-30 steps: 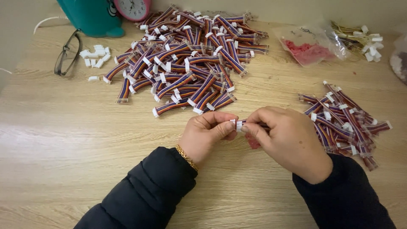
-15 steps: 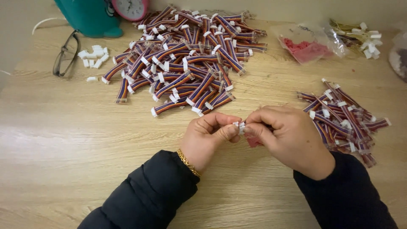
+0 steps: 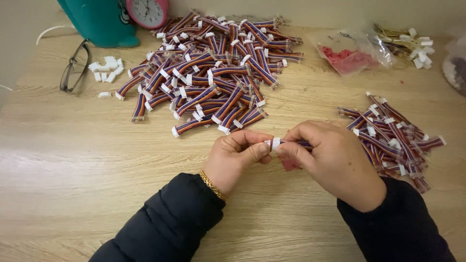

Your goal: The person repeatedly picks up flat ribbon cables and white plastic connectors from a pile on a wooden table. They align the cable ends with the connectors and press them together by hand, then place the assembled units into a separate pile.

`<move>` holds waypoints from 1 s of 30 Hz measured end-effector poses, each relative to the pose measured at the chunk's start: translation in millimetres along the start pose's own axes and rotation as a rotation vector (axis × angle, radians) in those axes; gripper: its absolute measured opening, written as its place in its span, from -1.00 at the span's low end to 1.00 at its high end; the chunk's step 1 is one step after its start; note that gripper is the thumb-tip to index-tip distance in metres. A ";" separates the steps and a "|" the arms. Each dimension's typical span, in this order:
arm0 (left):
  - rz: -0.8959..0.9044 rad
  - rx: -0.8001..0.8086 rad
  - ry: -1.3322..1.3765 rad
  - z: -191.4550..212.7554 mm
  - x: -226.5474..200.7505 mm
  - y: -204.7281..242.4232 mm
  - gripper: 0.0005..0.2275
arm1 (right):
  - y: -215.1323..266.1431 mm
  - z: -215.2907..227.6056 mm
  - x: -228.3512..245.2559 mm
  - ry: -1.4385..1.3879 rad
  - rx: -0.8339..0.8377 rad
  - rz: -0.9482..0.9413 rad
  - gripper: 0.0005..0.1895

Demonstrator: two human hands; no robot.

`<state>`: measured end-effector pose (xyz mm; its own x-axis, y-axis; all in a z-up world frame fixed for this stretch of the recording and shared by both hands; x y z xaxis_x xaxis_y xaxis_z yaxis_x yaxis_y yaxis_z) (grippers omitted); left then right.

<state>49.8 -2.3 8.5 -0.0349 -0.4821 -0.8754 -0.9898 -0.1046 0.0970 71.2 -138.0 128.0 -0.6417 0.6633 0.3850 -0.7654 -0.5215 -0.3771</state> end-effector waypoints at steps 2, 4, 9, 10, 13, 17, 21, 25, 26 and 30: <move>-0.021 0.044 -0.041 -3.2 -1.9 2.4 -0.83 | 1.4 -0.1 0.2 0.031 0.019 -0.023 -0.80; -0.032 0.050 -0.053 -3.7 -1.4 3.6 -0.84 | 1.8 1.1 0.0 0.036 0.036 -0.035 -0.77; -0.068 0.094 -0.083 -10.0 -11.8 10.7 -0.85 | 4.4 4.0 2.2 0.014 0.032 0.044 -0.81; -0.065 0.100 -0.099 -10.9 -12.5 11.5 -0.85 | 5.0 4.6 5.3 0.008 0.019 0.102 -0.81; -0.067 0.105 -0.109 -10.7 -9.4 10.9 -0.85 | 5.3 2.7 6.1 0.021 0.014 0.161 -0.81; -0.075 0.092 -0.029 -11.7 -12.6 7.7 -0.85 | -2.7 6.8 9.9 -0.122 -0.008 0.071 -0.84; -0.049 -0.060 0.012 1.7 -15.1 -9.6 -0.84 | -9.5 17.0 -1.1 -0.169 0.004 -0.088 -0.87; -0.186 -0.429 0.141 49.1 -39.1 -26.8 -0.82 | -3.6 47.2 -50.1 -0.085 -0.122 -0.516 -0.79; -0.212 -0.498 0.218 60.9 -41.4 -31.5 -0.80 | -2.9 55.0 -62.6 -0.126 -0.206 -0.533 -0.75; -0.206 -0.544 0.241 63.5 -52.9 -27.3 -0.63 | -4.4 58.7 -93.3 0.067 -0.182 -0.559 -0.87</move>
<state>69.9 81.3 22.1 0.2442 -0.5809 -0.7765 -0.7586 -0.6132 0.2202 131.6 -229.2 143.1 -0.1342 0.8463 0.5155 -0.9619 0.0138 -0.2730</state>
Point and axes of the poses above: each hand's wrist, its own y-axis away from the middle knuckle, its own z-axis out of the back of the hand, x = y × z, the point moved 6 cm from there along -y, towards the middle knuckle, and after that the axes turned 9 degrees about -x, right-handed, at the moved point
